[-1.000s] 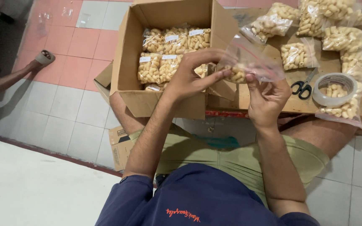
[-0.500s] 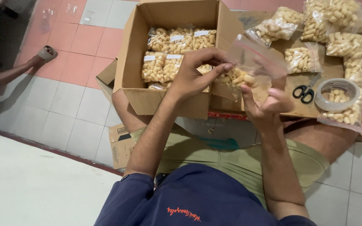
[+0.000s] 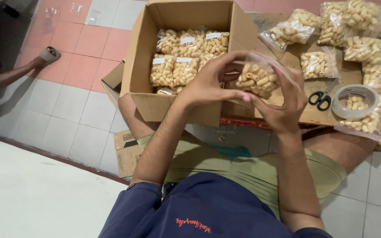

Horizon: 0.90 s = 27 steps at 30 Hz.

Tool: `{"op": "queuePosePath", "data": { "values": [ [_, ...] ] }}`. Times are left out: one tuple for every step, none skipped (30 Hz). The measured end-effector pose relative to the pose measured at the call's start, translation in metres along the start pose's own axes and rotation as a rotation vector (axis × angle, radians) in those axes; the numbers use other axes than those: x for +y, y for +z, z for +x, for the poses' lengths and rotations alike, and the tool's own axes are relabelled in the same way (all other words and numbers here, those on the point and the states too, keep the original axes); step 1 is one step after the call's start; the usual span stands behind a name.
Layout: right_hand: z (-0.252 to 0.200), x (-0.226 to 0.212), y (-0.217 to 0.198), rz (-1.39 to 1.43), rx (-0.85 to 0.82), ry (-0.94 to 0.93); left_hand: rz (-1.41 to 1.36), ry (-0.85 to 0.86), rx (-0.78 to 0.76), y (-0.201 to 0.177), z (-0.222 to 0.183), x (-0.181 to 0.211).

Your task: Packing small plastic bags of snacks into a cardboard box for shipping

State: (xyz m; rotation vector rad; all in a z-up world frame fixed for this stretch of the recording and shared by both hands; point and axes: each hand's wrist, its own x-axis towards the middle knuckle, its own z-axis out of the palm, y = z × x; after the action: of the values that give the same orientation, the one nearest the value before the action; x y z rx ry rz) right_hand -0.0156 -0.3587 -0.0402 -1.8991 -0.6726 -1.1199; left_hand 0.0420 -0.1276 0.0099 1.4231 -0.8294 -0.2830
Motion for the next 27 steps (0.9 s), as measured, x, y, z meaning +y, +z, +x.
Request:
{"op": "queuePosePath", "data": {
  "values": [
    [0.006, -0.007, -0.001, 0.002, -0.001, 0.000, 0.000, -0.001, 0.002, 0.002, 0.003, 0.006],
    [0.011, -0.014, -0.003, -0.013, -0.001, 0.000, 0.043, 0.010, 0.003, 0.005, 0.005, 0.013],
    [0.017, -0.021, -0.004, -0.028, -0.001, -0.001, 0.087, 0.020, 0.003, 0.008, 0.008, 0.019],
    [0.014, -0.021, -0.003, -0.028, -0.003, -0.001, 0.086, 0.020, 0.004, 0.007, 0.007, 0.018],
    [0.010, -0.020, -0.003, -0.014, 0.000, 0.009, 0.089, 0.022, -0.002, 0.007, 0.007, 0.016],
    [0.008, -0.019, -0.003, -0.001, 0.004, 0.019, 0.092, 0.025, -0.011, 0.006, 0.007, 0.015],
    [0.004, -0.013, -0.003, -0.002, 0.004, 0.019, 0.092, 0.026, -0.011, 0.006, 0.008, 0.018],
    [0.000, -0.007, -0.002, 0.012, 0.015, 0.037, 0.112, 0.055, -0.027, 0.005, 0.008, 0.022],
    [-0.004, -0.002, -0.001, 0.026, 0.026, 0.055, 0.133, 0.084, -0.044, 0.005, 0.007, 0.026],
    [-0.003, -0.003, -0.001, 0.027, 0.025, 0.054, 0.133, 0.085, -0.042, 0.003, 0.006, 0.025],
    [-0.002, -0.004, 0.000, 0.074, 0.018, 0.079, 0.114, 0.092, -0.066, 0.002, 0.006, 0.023],
    [0.000, -0.005, 0.000, 0.120, 0.011, 0.105, 0.094, 0.099, -0.089, 0.000, 0.006, 0.022],
    [0.007, -0.012, 0.001, 0.121, 0.010, 0.103, 0.094, 0.100, -0.087, 0.000, 0.007, 0.023],
    [0.014, -0.019, 0.002, 0.164, 0.012, 0.137, 0.083, 0.106, -0.085, 0.000, 0.007, 0.025],
    [0.021, -0.025, 0.004, 0.208, 0.013, 0.171, 0.072, 0.112, -0.083, 0.001, 0.007, 0.026],
    [0.022, -0.026, 0.002, 0.208, 0.013, 0.171, 0.072, 0.112, -0.082, 0.001, 0.008, 0.028],
    [0.023, -0.027, 0.001, 0.233, 0.006, 0.211, 0.058, 0.119, -0.087, 0.002, 0.009, 0.031],
    [0.024, -0.027, -0.001, 0.257, -0.001, 0.249, 0.045, 0.126, -0.091, 0.002, 0.010, 0.033],
    [0.019, -0.024, -0.001, 0.257, -0.001, 0.249, 0.045, 0.126, -0.091, 0.003, 0.009, 0.035],
    [0.015, -0.021, -0.001, 0.250, 0.001, 0.263, 0.043, 0.121, -0.085, 0.004, 0.008, 0.036],
    [0.010, -0.017, -0.001, 0.243, 0.003, 0.278, 0.041, 0.117, -0.079, 0.005, 0.008, 0.038],
    [0.008, -0.015, 0.001, 0.243, 0.004, 0.277, 0.042, 0.117, -0.079, 0.004, 0.008, 0.034],
    [0.006, -0.012, 0.002, 0.229, 0.007, 0.257, 0.024, 0.110, -0.080, 0.003, 0.007, 0.030],
    [0.003, -0.009, 0.003, 0.214, 0.010, 0.237, 0.006, 0.103, -0.080, 0.002, 0.007, 0.025],
    [0.011, -0.014, 0.002, 0.214, 0.009, 0.238, 0.005, 0.102, -0.080, 0.002, 0.006, 0.022],
    [0.019, -0.019, 0.001, 0.208, 0.015, 0.225, -0.006, 0.098, -0.074, 0.002, 0.005, 0.019],
    [0.027, -0.024, 0.000, 0.202, 0.021, 0.213, -0.017, 0.094, -0.068, 0.001, 0.005, 0.016]
  ]
}}
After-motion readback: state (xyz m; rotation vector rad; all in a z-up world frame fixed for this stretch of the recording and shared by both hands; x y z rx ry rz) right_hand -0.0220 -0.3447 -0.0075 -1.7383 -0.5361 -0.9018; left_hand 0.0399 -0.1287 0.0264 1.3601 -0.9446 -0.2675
